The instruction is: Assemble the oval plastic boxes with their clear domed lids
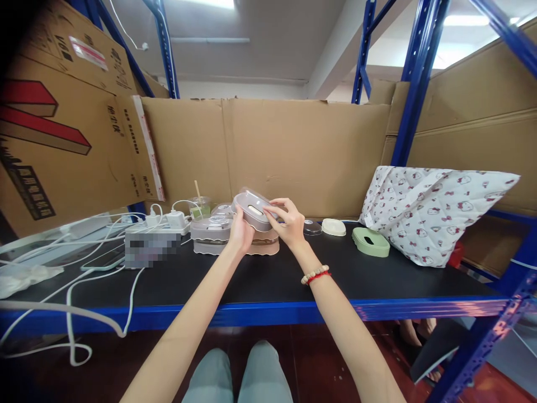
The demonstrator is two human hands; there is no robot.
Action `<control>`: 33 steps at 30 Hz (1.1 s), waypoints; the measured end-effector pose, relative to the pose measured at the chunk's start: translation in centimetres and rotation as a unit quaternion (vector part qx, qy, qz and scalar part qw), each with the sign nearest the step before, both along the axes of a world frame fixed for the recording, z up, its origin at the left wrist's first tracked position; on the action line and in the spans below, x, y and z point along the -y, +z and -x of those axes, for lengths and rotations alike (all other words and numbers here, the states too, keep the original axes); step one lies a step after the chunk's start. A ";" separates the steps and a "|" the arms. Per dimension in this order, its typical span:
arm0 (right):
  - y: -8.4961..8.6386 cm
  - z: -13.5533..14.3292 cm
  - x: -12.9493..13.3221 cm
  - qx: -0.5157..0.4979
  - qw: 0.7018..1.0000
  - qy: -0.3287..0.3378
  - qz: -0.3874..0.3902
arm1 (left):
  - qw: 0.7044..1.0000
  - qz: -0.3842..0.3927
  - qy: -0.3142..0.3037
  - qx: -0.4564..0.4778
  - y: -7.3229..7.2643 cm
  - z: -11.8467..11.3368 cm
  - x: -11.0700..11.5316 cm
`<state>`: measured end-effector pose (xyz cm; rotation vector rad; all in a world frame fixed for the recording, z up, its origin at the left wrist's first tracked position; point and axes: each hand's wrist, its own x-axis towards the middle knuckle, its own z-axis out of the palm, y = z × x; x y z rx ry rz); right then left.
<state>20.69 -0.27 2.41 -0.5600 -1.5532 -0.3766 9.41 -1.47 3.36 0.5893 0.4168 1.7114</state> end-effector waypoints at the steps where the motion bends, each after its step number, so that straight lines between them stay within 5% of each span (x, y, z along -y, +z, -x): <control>1: 0.0 0.0 0.0 -0.003 1.000 0.007 0.001 | 1.000 -0.003 -0.003 0.004 0.1 0.1 0.0; 10: 0.5 0.1 -0.9 -0.167 0.959 0.169 0.155 | 1.000 -0.010 -0.013 -0.003 0.2 0.2 -0.2; 18: 0.7 0.5 -0.9 -0.129 0.943 0.243 0.185 | 0.991 -0.078 -0.020 -0.109 -0.4 -0.3 0.6; 27: 1.4 -2.1 -0.5 0.041 0.982 0.094 0.156 | 0.995 -0.064 0.019 -0.079 0.2 0.5 0.8; 33: 0.4 -1.8 -1.3 0.029 0.967 0.108 0.229 | 0.995 -0.028 0.085 -0.045 0.4 0.3 0.7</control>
